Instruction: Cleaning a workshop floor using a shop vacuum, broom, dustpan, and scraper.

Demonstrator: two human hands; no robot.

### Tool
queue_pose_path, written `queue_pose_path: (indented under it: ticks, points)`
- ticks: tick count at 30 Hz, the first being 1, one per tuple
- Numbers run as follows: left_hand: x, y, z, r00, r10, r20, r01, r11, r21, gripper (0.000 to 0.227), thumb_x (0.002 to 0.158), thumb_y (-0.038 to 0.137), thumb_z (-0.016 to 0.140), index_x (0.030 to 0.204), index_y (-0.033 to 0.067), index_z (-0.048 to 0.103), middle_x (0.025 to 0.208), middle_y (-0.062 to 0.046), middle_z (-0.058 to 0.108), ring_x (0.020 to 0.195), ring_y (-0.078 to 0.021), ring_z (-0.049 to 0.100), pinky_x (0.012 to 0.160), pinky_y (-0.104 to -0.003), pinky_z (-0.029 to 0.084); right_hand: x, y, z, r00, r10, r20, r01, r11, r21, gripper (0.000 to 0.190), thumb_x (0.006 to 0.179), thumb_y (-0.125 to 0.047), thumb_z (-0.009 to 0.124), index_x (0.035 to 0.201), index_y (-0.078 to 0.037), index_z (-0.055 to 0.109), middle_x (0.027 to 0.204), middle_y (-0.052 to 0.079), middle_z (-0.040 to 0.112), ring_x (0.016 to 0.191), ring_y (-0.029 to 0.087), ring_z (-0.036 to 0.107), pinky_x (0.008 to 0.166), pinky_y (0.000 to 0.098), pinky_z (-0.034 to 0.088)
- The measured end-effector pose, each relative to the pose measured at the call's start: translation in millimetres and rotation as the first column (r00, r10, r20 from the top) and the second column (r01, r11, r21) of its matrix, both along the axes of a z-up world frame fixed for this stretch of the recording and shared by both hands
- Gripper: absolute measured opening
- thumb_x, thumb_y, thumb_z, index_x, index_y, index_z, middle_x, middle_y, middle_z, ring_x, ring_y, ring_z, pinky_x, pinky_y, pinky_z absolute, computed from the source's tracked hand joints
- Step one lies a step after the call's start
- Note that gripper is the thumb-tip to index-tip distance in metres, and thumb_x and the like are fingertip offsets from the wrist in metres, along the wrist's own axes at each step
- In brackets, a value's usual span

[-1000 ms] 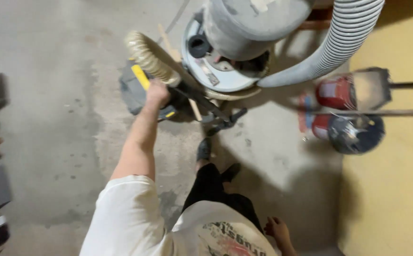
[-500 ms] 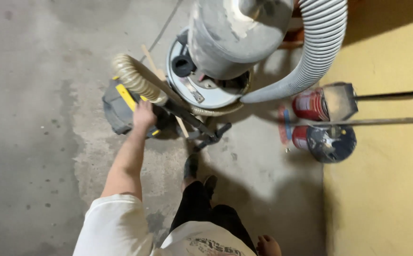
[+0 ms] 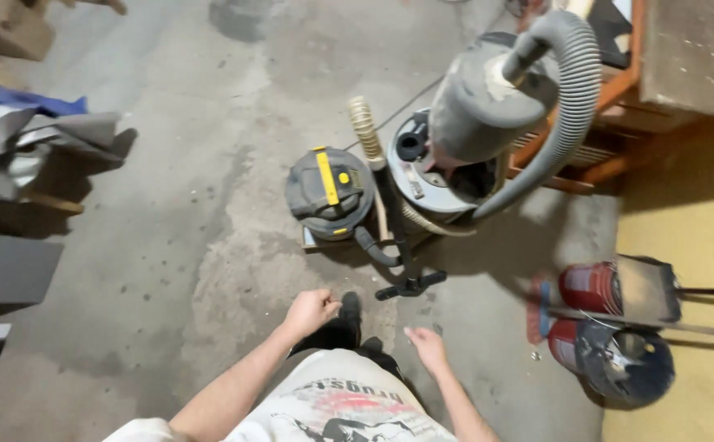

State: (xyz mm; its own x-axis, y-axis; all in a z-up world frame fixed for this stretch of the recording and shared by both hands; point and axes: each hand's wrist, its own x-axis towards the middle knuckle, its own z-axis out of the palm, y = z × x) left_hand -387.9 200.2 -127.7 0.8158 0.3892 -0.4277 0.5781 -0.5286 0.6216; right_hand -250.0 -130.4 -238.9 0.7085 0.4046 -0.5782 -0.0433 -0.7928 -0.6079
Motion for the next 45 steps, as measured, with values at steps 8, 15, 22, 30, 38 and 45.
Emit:
queue_pose_path:
  ticks: [8, 15, 22, 30, 38, 45]
  points:
    - [4.0, 25.8, 83.8, 0.825, -0.161, 0.542, 0.079, 0.982, 0.171, 0.059, 0.090, 0.038, 0.077, 0.139, 0.0096, 0.061, 0.132, -0.014, 0.069, 0.122, -0.0330, 0.065, 0.106, -0.048, 0.048, -33.6, 248.0, 159.9, 0.687, 0.007, -0.727, 0.399, 0.832, 0.385, 0.051, 0.102, -0.068, 0.041, 0.106, -0.028, 0.072, 0.097, -0.005, 0.077, 0.061, 0.005, 0.070, 0.045, 0.0067, 0.030]
    - [-1.1, 179.7, 46.2, 0.755, -0.295, 0.585, 0.078, 0.927, 0.367, 0.095, 0.092, 0.085, 0.030, 0.150, 0.0117, 0.048, 0.159, -0.013, 0.046, 0.150, -0.0329, 0.036, 0.124, -0.053, 0.015, -54.1, 407.2, 227.9, 0.345, 0.232, -0.910, 0.717, 0.561, 0.414, 0.084, 0.100, -0.077, 0.036, 0.149, -0.009, 0.047, 0.145, 0.011, 0.059, 0.128, 0.024, 0.060, 0.112, 0.0400, 0.048]
    - [-16.9, 329.6, 76.9, 0.781, 0.612, -0.126, -0.454, 0.417, -0.788, 0.083, 0.104, 0.066, 0.034, 0.161, 0.0054, 0.028, 0.165, -0.025, 0.028, 0.154, -0.0388, 0.027, 0.125, -0.052, 0.026, -99.0, 532.2, 309.7, 0.936, 0.351, 0.008, -0.106, 0.262, 0.959, 0.068, 0.099, -0.056, 0.054, 0.149, -0.009, 0.052, 0.153, 0.013, 0.053, 0.142, 0.028, 0.049, 0.120, 0.0433, 0.037]
    - [12.4, 315.2, 184.6, 0.659, 0.627, -0.415, -0.141, -0.439, -0.887, 0.087, 0.096, 0.071, 0.043, 0.145, -0.0019, 0.048, 0.152, -0.027, 0.050, 0.138, -0.0353, 0.052, 0.117, -0.044, 0.043, -41.4, 530.2, 199.2, 0.387, 0.079, 0.919, -0.802, 0.521, 0.293, 0.102, 0.079, -0.087, 0.044, 0.151, -0.015, 0.050, 0.146, 0.018, 0.058, 0.131, 0.040, 0.057, 0.108, 0.0563, 0.042]
    - [40.7, 223.8, 156.7, 0.414, -0.646, 0.641, 0.719, 0.664, 0.205, 0.085, 0.089, 0.043, 0.075, 0.159, 0.0097, 0.040, 0.168, -0.011, 0.032, 0.154, -0.0364, 0.025, 0.125, -0.055, 0.011, -75.3, 444.9, 289.3, 0.245, -0.139, -0.959, 0.963, -0.079, 0.257, 0.058, 0.092, -0.075, 0.059, 0.120, -0.025, 0.067, 0.117, 0.006, 0.072, 0.108, 0.021, 0.070, 0.100, 0.0408, 0.051]
    - [109.1, 126.1, 37.8, 0.378, -0.785, 0.491, 0.816, 0.533, 0.224, 0.081, 0.095, 0.047, 0.067, 0.157, 0.0026, 0.040, 0.138, -0.026, 0.061, 0.132, -0.0391, 0.057, 0.119, -0.058, 0.031, -108.4, 234.6, 256.5, 0.629, -0.392, -0.671, 0.742, 0.045, 0.669, 0.084, 0.099, -0.077, 0.032, 0.154, -0.014, 0.047, 0.144, 0.008, 0.062, 0.127, 0.014, 0.060, 0.110, 0.0324, 0.046]
